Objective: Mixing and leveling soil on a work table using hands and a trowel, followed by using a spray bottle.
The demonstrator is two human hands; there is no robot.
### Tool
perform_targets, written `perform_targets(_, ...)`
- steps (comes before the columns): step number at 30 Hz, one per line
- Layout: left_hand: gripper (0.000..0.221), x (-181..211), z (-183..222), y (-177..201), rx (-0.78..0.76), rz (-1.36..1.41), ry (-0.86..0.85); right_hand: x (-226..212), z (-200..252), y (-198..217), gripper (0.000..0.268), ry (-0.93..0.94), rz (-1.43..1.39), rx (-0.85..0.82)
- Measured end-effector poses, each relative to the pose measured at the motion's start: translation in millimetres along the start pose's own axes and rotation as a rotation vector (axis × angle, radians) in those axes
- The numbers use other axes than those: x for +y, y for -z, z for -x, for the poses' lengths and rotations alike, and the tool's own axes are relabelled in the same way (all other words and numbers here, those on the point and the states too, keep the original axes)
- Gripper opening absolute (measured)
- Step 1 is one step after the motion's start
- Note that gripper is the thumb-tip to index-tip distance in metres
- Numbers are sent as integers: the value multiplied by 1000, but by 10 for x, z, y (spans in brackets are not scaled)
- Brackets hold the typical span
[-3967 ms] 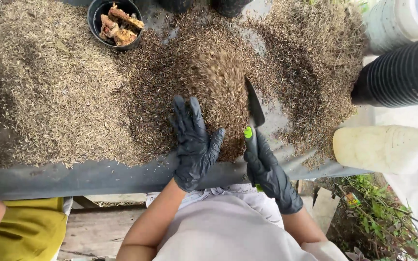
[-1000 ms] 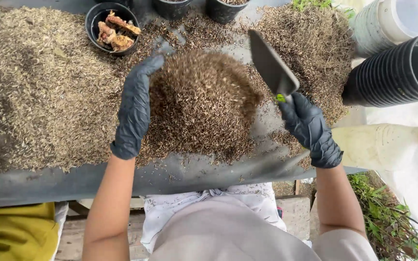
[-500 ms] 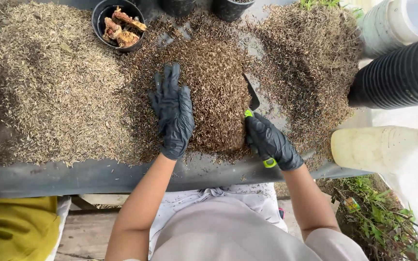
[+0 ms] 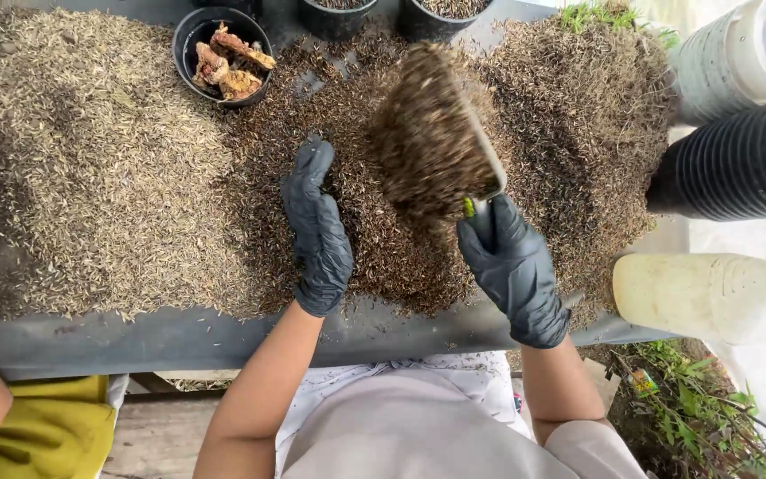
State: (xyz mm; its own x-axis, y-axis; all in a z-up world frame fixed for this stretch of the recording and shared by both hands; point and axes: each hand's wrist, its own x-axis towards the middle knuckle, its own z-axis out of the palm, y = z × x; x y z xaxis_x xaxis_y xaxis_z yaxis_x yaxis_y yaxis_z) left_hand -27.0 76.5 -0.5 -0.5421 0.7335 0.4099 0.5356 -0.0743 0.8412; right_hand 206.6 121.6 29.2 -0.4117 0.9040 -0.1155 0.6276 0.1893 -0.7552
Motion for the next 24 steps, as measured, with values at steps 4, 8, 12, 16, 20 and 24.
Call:
perform_targets(4, 38, 197, -108, 286, -150, 245, 68, 220, -20, 115, 41, 89, 371, 391)
perform_targets(8, 38, -303, -63, -108, 145, 294, -351, 408, 318, 595, 41, 96, 482, 276)
perform_targets(12, 40, -87, -133, 40, 246, 163, -215, 561, 794, 920, 40, 85, 863, 304)
perform_targets(16, 46, -128, -226, 4, -20, 11, -273, 606, 851, 1003, 34, 139, 952, 249)
perform_targets(20, 59, -50, -381, -134, -507, -311, -173, 475, 295, 673, 36, 122, 678, 4)
perform_targets(24, 65, 53, -319, -365, -557, -368, -204, 327, -166, 271, 56, -124, 387, -276)
